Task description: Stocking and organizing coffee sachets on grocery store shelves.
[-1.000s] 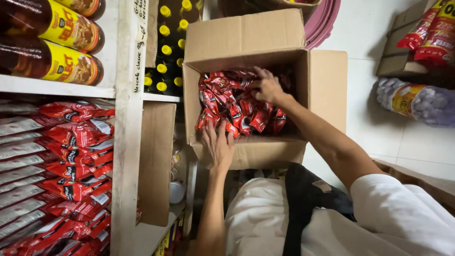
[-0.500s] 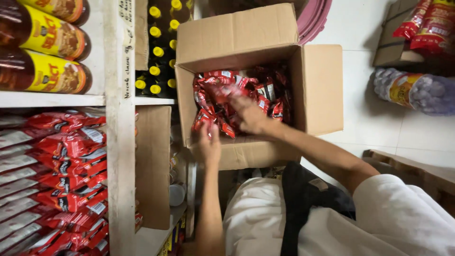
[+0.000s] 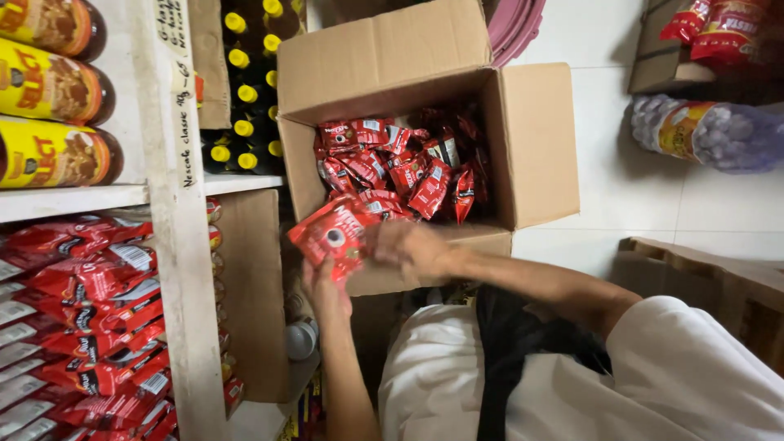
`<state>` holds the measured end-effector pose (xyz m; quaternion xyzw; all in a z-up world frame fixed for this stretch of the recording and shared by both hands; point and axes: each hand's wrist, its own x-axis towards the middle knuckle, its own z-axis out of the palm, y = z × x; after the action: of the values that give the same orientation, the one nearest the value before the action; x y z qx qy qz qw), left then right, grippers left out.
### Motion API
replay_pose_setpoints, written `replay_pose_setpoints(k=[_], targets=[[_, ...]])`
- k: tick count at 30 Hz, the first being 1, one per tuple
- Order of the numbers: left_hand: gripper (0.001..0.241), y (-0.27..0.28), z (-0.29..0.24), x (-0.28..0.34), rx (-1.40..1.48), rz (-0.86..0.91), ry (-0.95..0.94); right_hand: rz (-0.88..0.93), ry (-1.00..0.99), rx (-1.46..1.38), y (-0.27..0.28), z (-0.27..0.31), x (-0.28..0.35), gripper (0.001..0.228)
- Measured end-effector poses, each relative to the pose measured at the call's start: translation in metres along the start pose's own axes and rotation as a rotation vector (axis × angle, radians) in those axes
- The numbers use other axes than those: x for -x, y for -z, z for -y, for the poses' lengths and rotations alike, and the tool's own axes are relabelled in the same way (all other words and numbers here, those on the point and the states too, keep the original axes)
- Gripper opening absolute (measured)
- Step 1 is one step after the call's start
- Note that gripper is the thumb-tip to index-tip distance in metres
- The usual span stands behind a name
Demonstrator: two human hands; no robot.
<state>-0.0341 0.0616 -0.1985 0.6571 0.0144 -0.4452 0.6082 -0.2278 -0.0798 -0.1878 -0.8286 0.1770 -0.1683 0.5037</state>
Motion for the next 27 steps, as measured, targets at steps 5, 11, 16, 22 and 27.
replay_pose_setpoints(k=[5,11,16,22,27], targets=[[0.043,0.019,-0.017,0.022,0.093,-0.027,-0.044,-0.445,-0.295,0.410,0.029,-0.084,-0.002,0.025],[0.041,0.027,-0.022,0.042,0.100,-0.033,-0.122,-0.067,-1.170,0.224,0.038,-0.120,-0.011,0.114],[0.045,0.014,-0.030,0.048,0.109,-0.032,-0.130,0.013,-0.783,0.125,-0.022,-0.107,-0.033,0.088],[0.045,0.007,-0.049,0.054,0.073,-0.039,-0.218,0.267,-0.802,0.281,-0.025,-0.027,-0.074,0.098],[0.045,0.011,-0.049,0.058,0.098,-0.038,-0.223,0.194,-0.755,0.300,-0.042,-0.035,-0.071,0.090]])
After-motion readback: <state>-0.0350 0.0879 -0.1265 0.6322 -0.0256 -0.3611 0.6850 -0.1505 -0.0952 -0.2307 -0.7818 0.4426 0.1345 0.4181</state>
